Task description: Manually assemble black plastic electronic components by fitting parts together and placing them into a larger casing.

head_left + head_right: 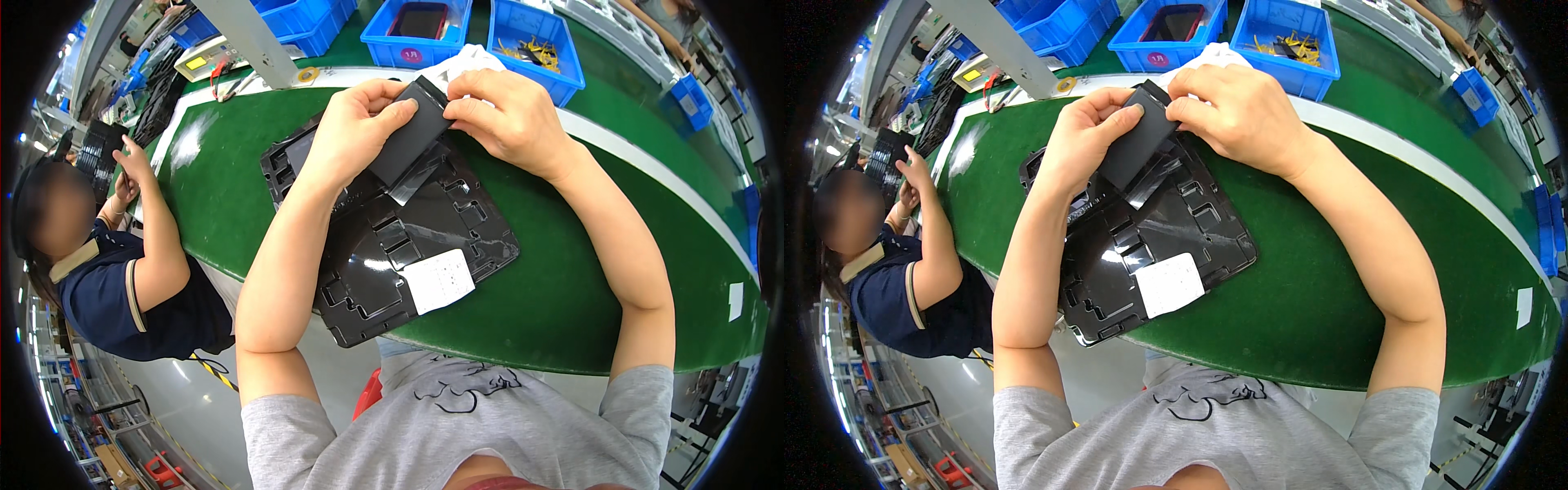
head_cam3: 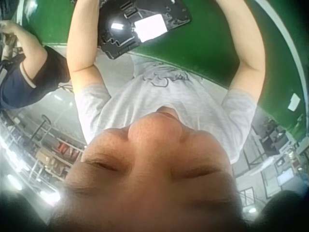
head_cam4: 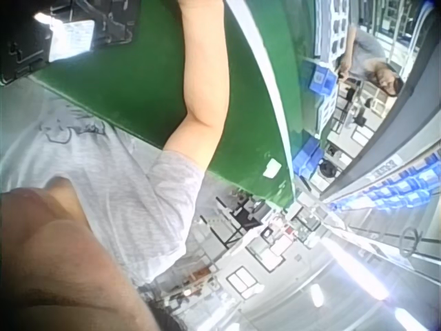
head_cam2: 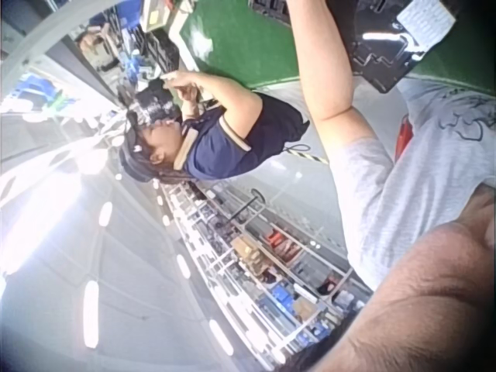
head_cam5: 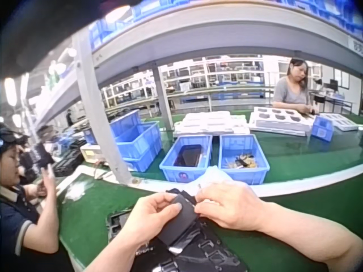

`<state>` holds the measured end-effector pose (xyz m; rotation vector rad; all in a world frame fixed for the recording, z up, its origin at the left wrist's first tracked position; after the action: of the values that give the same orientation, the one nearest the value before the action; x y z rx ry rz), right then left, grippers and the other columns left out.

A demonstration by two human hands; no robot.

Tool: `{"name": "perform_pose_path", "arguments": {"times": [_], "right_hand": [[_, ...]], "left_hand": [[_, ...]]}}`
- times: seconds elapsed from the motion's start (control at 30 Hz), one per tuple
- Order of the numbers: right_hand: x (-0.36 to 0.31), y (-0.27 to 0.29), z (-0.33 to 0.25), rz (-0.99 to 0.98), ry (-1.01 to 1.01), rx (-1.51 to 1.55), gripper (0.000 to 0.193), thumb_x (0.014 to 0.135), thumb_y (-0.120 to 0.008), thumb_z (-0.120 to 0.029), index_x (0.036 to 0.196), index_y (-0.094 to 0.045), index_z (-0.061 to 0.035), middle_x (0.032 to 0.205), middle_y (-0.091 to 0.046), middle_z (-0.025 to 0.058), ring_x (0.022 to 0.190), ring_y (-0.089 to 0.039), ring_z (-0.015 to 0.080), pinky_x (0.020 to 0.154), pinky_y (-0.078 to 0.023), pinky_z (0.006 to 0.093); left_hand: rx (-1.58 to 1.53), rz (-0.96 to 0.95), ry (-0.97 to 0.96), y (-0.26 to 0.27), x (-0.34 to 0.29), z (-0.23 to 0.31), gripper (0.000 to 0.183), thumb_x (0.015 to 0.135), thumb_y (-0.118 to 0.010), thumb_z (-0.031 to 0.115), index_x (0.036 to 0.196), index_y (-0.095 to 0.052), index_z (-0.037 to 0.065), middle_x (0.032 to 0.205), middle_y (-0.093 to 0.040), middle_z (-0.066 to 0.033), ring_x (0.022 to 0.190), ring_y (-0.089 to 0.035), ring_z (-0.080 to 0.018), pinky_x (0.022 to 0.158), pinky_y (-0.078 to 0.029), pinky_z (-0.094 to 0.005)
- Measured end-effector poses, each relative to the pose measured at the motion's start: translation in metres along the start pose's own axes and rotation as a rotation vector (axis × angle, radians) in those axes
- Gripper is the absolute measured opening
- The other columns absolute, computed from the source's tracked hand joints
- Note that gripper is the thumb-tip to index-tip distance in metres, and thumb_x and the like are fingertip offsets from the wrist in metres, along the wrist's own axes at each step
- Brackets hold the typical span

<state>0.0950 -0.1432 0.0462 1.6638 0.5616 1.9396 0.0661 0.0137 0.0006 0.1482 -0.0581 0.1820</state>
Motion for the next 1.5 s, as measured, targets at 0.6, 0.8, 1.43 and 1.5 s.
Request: {"name": "perform_pose_path", "arguments": {"times": [0.6, 0.8, 1.43, 1.5], "right_hand": [[0.001, 0.0, 0.014, -0.018, -0.216, 0.198, 0.02, 0.067, -0.071, -0.004, 0.078, -0.056, -0.009, 0.094, -0.057, 0.0015, 0.077, -0.06, 0.0213, 0.062, -0.049, 0.0328], [-0.003, 0.0, 0.027, 0.037, -0.429, 0.365, 0.017, 0.073, -0.068, -0.001, 0.084, -0.057, -0.0061, 0.09, -0.056, 0.0038, 0.071, -0.06, 0.0197, 0.058, -0.048, 0.0293], [-0.021, -0.022, 0.048, -0.104, -0.878, 0.715, 0.017, 0.088, -0.064, -0.019, 0.091, -0.061, -0.0015, 0.078, -0.055, -0.003, 0.069, -0.048, 0.0038, 0.061, -0.04, 0.0208], [-0.022, -0.023, 0.049, -0.115, -0.882, 0.731, 0.018, 0.088, -0.064, -0.019, 0.09, -0.061, -0.0017, 0.078, -0.055, -0.003, 0.068, -0.048, 0.0039, 0.061, -0.04, 0.021]], "left_hand": [[-0.044, 0.077, -0.084, 0.005, -0.002, 0.011, 0.02, 0.087, -0.059, 0.006, 0.104, -0.061, -0.004, 0.089, -0.067, -0.0057, 0.076, -0.06, -0.0068, 0.069, -0.049, -0.0212], [-0.042, 0.092, -0.095, 0.005, -0.001, 0.012, 0.019, 0.087, -0.059, 0.006, 0.104, -0.061, -0.004, 0.088, -0.067, -0.0055, 0.076, -0.06, -0.0069, 0.069, -0.049, -0.0215], [-0.046, 0.087, -0.186, 0.004, 0.0, 0.013, 0.018, 0.087, -0.059, 0.003, 0.104, -0.06, -0.004, 0.092, -0.066, -0.0062, 0.082, -0.061, -0.0084, 0.075, -0.049, -0.023], [-0.065, 0.078, -0.189, 0.003, 0.0, 0.013, 0.019, 0.087, -0.059, 0.001, 0.105, -0.06, -0.005, 0.094, -0.066, -0.0071, 0.085, -0.061, -0.0094, 0.078, -0.049, -0.024]]}}
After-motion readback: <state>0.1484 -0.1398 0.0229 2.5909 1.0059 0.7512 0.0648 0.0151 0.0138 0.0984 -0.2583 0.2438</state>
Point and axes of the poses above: each hand's wrist, its own x-axis towards the middle knuckle, its own y-axis out of the back of the hand, z = x × y, the point moved 7 cm from there along x, towards the middle knuckle
